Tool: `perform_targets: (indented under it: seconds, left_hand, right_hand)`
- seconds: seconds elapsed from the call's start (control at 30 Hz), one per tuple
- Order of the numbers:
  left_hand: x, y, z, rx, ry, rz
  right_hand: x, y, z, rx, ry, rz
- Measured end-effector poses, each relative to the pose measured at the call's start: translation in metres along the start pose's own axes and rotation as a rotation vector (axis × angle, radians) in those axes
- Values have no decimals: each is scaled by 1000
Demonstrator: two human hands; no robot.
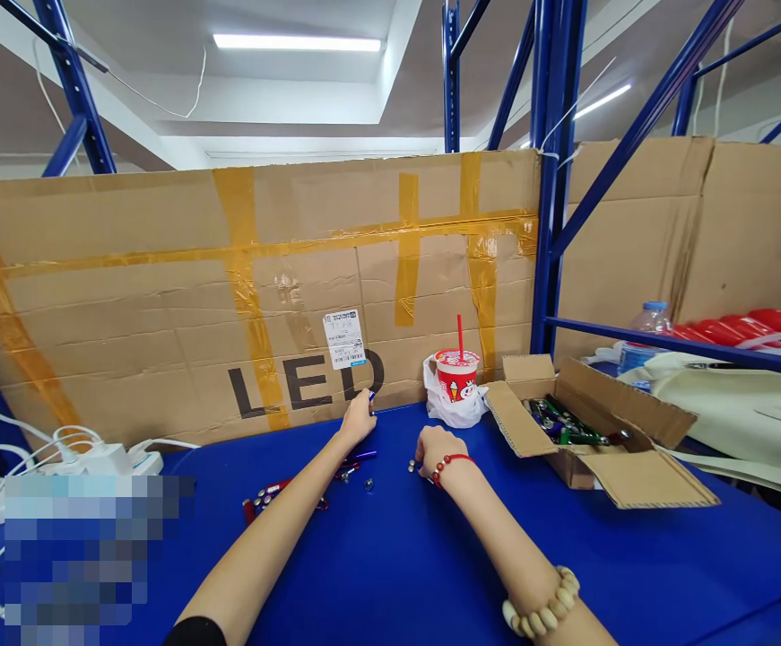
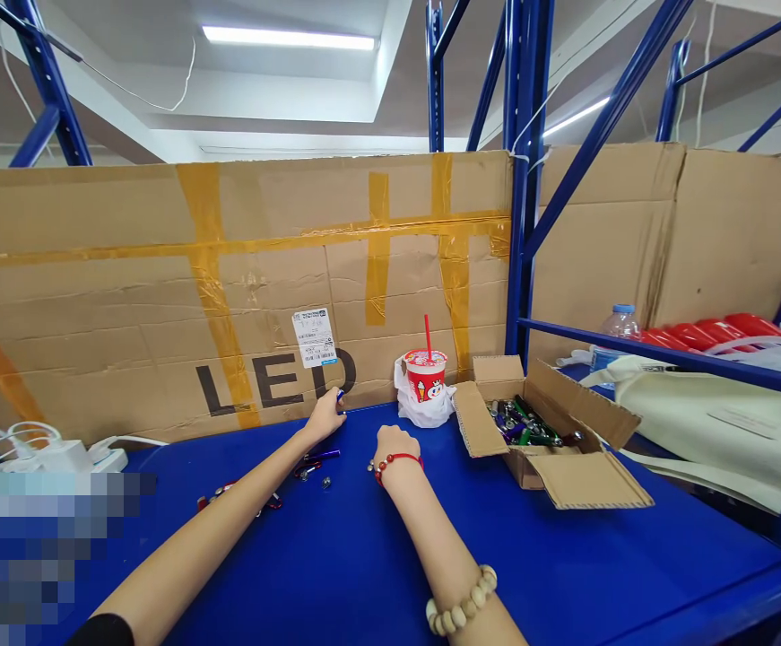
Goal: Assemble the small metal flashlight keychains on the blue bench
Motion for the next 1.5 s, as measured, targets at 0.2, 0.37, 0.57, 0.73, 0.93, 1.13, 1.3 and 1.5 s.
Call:
perform_targets:
  seconds: [0.2,0.37,0.57,0.73,0.93,1.13,1.3,1.5]
  left_hand:
    - [-5,-1,-1,3,8,51]
    - [-7,3,-1,33,22,63]
    - [-5,2,3,45,-18,48]
    - [6,-6,-7,0,-134,44]
    - [23,-48,-50,-203,-298,198]
    - [17,-83,-63,-281,-310,335]
    - [34,-86,-50,-208,-294,147]
    - [58,-128,-59,-218,-330,109]
  right_hand:
    - [1,-2,3,9,-1,2]
    - [3,-3,3,10,3,2]
    - [3,-3,2,12,22,-7]
    - [6,-3,3,21,49,-30]
    - [14,-3,0,51,114,-56]
    - [4,5,2,123,196,-20]
    - [0,7,5,165,233,-24]
    - [1,12,5,241,340,-78]
Point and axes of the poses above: each hand's wrist, its own y-axis towards the middle knuckle, its own x-axis out of the back of the hand, z = x × y, the point moved 7 cm from there along y, towards the middle knuckle, and after that the axes turned 12 degrees about y, right-handed, at the moved point
